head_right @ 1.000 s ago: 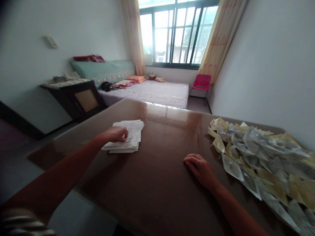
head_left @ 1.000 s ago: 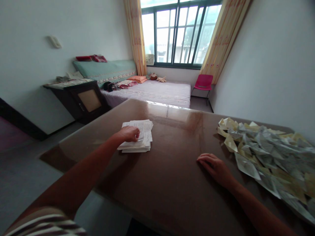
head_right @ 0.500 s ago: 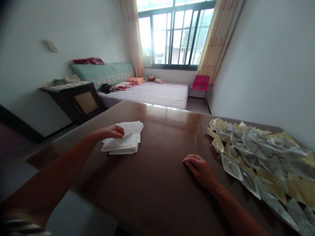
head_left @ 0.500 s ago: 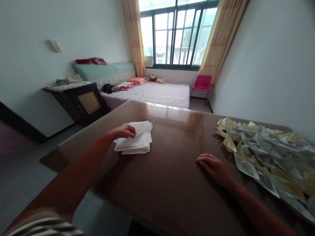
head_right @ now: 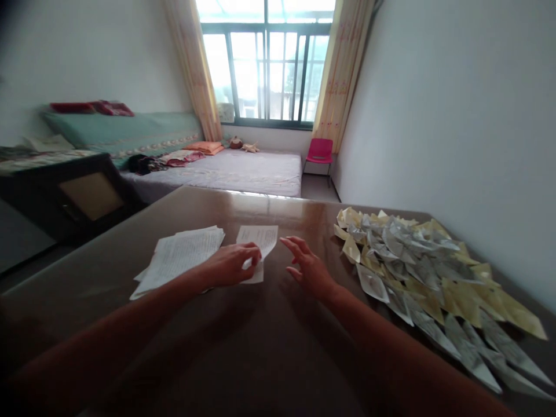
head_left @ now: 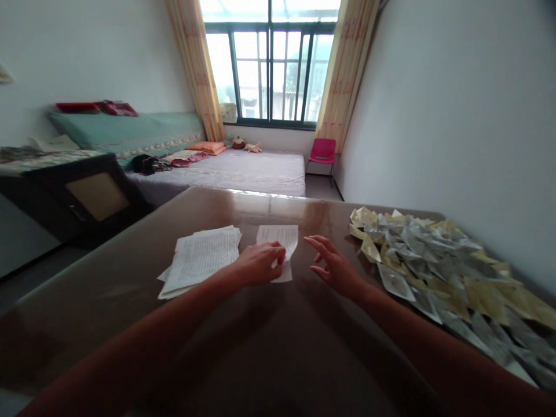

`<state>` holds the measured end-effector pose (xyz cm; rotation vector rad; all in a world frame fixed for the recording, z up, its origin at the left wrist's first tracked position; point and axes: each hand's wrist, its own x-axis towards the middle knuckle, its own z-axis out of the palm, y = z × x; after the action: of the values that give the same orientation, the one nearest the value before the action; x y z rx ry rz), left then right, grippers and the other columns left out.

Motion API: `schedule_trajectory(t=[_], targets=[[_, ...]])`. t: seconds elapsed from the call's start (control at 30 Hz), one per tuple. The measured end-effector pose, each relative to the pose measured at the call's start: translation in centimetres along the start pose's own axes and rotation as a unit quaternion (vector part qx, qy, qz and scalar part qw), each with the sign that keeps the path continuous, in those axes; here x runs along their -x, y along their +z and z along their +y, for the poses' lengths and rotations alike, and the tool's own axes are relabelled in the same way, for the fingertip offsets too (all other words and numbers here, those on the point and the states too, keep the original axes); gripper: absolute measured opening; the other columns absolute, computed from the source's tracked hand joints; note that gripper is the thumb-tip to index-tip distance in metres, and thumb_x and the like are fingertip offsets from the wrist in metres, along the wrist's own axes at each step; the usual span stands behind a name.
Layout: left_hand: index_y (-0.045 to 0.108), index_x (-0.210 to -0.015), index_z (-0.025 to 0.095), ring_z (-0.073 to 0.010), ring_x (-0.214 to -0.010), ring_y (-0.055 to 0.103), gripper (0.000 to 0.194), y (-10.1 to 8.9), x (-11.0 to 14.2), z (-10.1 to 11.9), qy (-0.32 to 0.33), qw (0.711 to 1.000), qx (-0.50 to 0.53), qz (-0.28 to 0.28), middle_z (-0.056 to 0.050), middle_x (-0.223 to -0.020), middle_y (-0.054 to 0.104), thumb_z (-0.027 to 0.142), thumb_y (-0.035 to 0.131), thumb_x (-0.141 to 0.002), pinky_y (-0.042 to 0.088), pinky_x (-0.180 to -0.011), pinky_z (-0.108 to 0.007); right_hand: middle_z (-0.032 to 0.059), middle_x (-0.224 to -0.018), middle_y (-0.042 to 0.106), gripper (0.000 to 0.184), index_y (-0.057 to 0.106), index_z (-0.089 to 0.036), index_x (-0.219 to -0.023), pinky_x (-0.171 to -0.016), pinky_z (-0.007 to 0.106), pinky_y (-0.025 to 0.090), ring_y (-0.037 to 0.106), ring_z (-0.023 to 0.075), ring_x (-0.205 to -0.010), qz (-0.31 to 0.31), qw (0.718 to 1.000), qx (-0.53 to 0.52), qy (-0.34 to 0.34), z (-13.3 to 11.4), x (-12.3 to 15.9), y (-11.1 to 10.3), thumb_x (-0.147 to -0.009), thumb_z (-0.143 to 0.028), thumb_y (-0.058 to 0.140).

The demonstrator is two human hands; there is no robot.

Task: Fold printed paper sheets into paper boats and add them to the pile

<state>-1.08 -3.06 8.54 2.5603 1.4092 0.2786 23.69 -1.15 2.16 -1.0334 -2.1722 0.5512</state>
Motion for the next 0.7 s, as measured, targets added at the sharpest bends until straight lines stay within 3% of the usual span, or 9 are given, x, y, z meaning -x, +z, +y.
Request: schedule_trajectory(t=[0.07, 0.17, 0.23, 0.3, 0.37, 0.43, 0.5, 0.57, 0.7], targets=[[0.060, -0.087, 0.024, -0.0212, -0.090, 0.062, 0.014, 1.9, -1.5, 2.1, 0.006, 1.000, -0.008, -0.007, -0.003, -0.105, 0.064, 0.024, 0.052, -0.076, 0.045, -0.072, -0.028, 0.0097, -0.142, 0.045, 0.069, 0.043, -0.027, -0.139, -0.076, 0.030, 0.053, 0.063, 0.0140, -0.081, -0.036, 0.999, 0.003, -0.032, 0.2, -1.1, 0.9, -0.074, -0.011, 0.058], [0.062, -0.094, 0.025, -0.0223, -0.095, 0.062, 0.018, 3.4, -3.0, 2.6, -0.007, 0.999, 0.027, -0.025, -0.005, -0.107, 0.065, 0.029, 0.051, -0.081, 0.045, -0.078, -0.030, 0.0057, -0.101, 0.070, 0.033, 0.071, -0.022, -0.100, -0.087, 0.033, 0.049, 0.064, 0.0199, -0.090, -0.071, 0.997, 0.012, -0.020, 1.9, -1.6, 1.9, -0.075, -0.008, 0.054], [0.063, -0.096, 0.024, -0.0227, -0.095, 0.063, 0.023, 3.4, -3.4, 1.1, -0.019, 0.997, 0.055, -0.048, -0.005, -0.102, 0.068, 0.038, 0.049, -0.085, 0.046, -0.079, -0.031, 0.0054, -0.091, 0.073, 0.027, 0.074, -0.021, -0.090, -0.085, 0.034, 0.049, 0.066, 0.0209, -0.088, -0.072, 0.997, 0.001, 0.017, 3.2, -1.4, 1.9, -0.077, -0.010, 0.053], [0.064, -0.103, 0.023, -0.0225, -0.092, 0.064, 0.037, 3.1, -3.3, -1.3, -0.013, 0.987, 0.126, -0.104, -0.005, -0.102, 0.069, 0.052, 0.048, -0.085, 0.047, -0.078, -0.030, 0.0058, -0.095, 0.072, 0.025, 0.073, -0.021, -0.094, -0.084, 0.033, 0.050, 0.066, 0.0207, -0.088, -0.077, 0.996, -0.033, 0.043, 4.3, -0.9, 1.5, -0.080, -0.015, 0.053], [0.059, -0.119, 0.025, -0.0227, -0.100, 0.063, 0.050, 2.9, -2.9, -3.7, 0.039, 0.956, 0.232, -0.177, -0.004, -0.116, 0.066, 0.054, 0.058, -0.079, 0.048, -0.082, -0.028, 0.0057, -0.099, 0.072, 0.023, 0.073, -0.021, -0.094, -0.084, 0.032, 0.049, 0.066, 0.0205, -0.091, -0.094, 0.992, -0.067, 0.057, 4.9, -0.5, 0.9, -0.085, -0.023, 0.052], [0.054, -0.127, 0.025, -0.0249, -0.104, 0.061, 0.070, 3.2, -2.5, -5.5, 0.049, 0.940, 0.276, -0.195, -0.003, -0.122, 0.064, 0.050, 0.074, -0.064, 0.047, -0.086, -0.028, 0.0054, -0.101, 0.071, 0.026, 0.072, -0.020, -0.091, -0.085, 0.031, 0.048, 0.064, 0.0205, -0.093, -0.107, 0.988, -0.088, 0.070, 5.1, -0.4, 0.4, -0.089, -0.032, 0.049], [0.054, -0.128, 0.023, -0.0256, -0.101, 0.063, 0.072, 4.0, -2.4, -6.1, 0.016, 0.947, 0.279, -0.159, -0.004, -0.116, 0.067, 0.048, 0.074, -0.064, 0.048, -0.086, -0.030, 0.0047, -0.099, 0.070, 0.032, 0.071, -0.018, -0.087, -0.081, 0.029, 0.048, 0.064, 0.0190, -0.089, -0.123, 0.982, -0.110, 0.092, 5.1, -0.5, 0.1, -0.091, -0.040, 0.047], [0.059, -0.122, 0.021, -0.0242, -0.098, 0.063, 0.050, 5.2, -2.9, -6.0, 0.000, 0.954, 0.281, -0.105, -0.004, -0.111, 0.068, 0.046, 0.061, -0.079, 0.048, -0.087, -0.030, 0.0026, -0.081, 0.069, 0.036, 0.067, -0.016, -0.081, -0.066, 0.024, 0.047, 0.062, 0.0150, -0.072, -0.143, 0.972, -0.127, 0.137, 5.0, -0.9, 0.0, -0.090, -0.045, 0.046], [0.060, -0.116, 0.017, -0.0265, -0.106, 0.060, 0.038, 7.5, -4.6, -5.2, -0.063, 0.971, 0.231, 0.003, -0.010, -0.116, 0.066, 0.037, 0.050, -0.086, 0.045, -0.092, -0.034, -0.0049, -0.049, 0.051, 0.039, 0.055, -0.017, -0.068, -0.043, 0.019, 0.030, 0.042, 0.0077, -0.042, -0.146, 0.952, -0.131, 0.235, 5.0, -1.8, -0.2, -0.088, -0.049, 0.048]])
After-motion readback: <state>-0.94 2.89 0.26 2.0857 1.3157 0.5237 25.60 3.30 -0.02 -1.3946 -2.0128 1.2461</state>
